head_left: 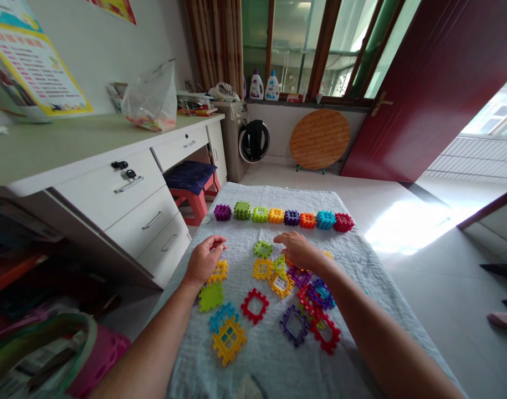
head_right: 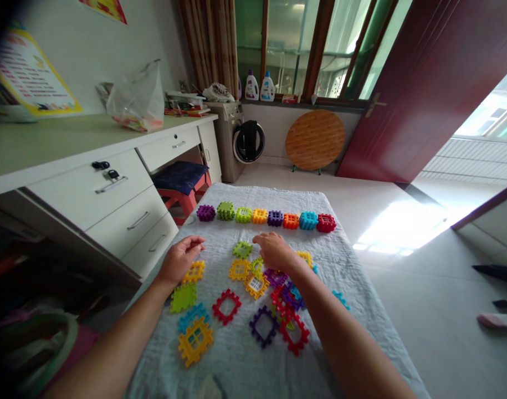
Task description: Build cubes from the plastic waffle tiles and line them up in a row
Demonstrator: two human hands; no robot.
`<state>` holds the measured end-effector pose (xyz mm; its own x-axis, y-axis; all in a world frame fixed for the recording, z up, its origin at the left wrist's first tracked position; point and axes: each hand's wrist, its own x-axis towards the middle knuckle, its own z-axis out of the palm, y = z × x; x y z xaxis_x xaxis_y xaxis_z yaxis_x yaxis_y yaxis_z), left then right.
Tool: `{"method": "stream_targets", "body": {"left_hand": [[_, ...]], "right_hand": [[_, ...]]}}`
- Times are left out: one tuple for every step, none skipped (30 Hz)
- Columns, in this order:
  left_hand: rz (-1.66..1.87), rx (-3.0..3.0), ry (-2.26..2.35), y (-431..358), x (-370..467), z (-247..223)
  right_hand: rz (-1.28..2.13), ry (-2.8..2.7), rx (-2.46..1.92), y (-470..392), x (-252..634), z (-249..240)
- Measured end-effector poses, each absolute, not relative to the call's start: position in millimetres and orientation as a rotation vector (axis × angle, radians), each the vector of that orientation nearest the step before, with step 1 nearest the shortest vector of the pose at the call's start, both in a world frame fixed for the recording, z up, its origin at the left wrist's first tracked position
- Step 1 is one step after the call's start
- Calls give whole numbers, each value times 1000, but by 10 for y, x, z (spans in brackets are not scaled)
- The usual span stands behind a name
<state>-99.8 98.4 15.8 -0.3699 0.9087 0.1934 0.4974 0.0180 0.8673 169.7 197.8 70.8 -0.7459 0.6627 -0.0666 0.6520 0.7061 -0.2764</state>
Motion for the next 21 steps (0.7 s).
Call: {"method": "stream_targets", "body": {"left_hand": [[1313, 1431, 1878, 986, -1002, 151], [1318, 1431, 1873, 988, -1007, 142], [1324, 1430, 1867, 991, -1011, 131], [1329, 1430, 1861, 995, -1015, 119], [1334, 1428, 1856, 998, -1019, 107], [1338, 1426, 1852, 1001, -1022, 95], [1342, 1423, 1849, 1003, -1024, 85], [1346, 1419, 1847, 1004, -1025, 79], [1348, 1415, 1846, 1003, -1024, 78], [1349, 1409, 1846, 1000, -1022, 83], [1351, 1400, 1849, 995, -1018, 93], [1351, 1389, 1852, 989, -1012, 110], [1352, 1376, 1857, 982, -1006, 132], [1351, 1364, 1866, 975, -999, 157], [1351, 1356, 1875, 968, -991, 183], [1353, 1352, 1883, 962, -985, 210], [1358, 1350, 1886, 957, -978, 234], [1364, 1351, 1884, 953, -973, 255], [1372, 1352, 1880, 949, -969, 270], [1384, 1353, 1872, 947, -966, 280], [1399, 1351, 1863, 944, -965, 285]], "right_hand": [[447, -2871, -1097, 1968, 1715, 723], [453, -2876, -1072, 1951, 1733, 744], [460, -2883, -1039, 1929, 1747, 769], [468, -2888, -1003, 1903, 1756, 795], [474, -2888, -971, 1874, 1758, 818], [479, -2884, -949, 1845, 1754, 835], [482, -2877, -937, 1817, 1744, 843], [485, -2868, -935, 1790, 1729, 841], [486, -2859, -939, 1766, 1710, 829], [485, -2852, -946, 1742, 1689, 809], [482, -2850, -950, 1719, 1668, 785], [479, -2851, -947, 1694, 1648, 761], [476, -2857, -935, 1667, 1628, 742], [472, -2865, -913, 1636, 1608, 730], [467, -2873, -879, 1601, 1587, 727], [466, -2883, -835, 1563, 1563, 733], [467, -2891, -783, 1521, 1534, 748], [471, -2897, -729, 1476, 1498, 767], [480, -2902, -670, 1430, 1454, 790], [493, -2908, -611, 1381, 1400, 813], [505, -2914, -554, 1331, 1337, 834]]}}
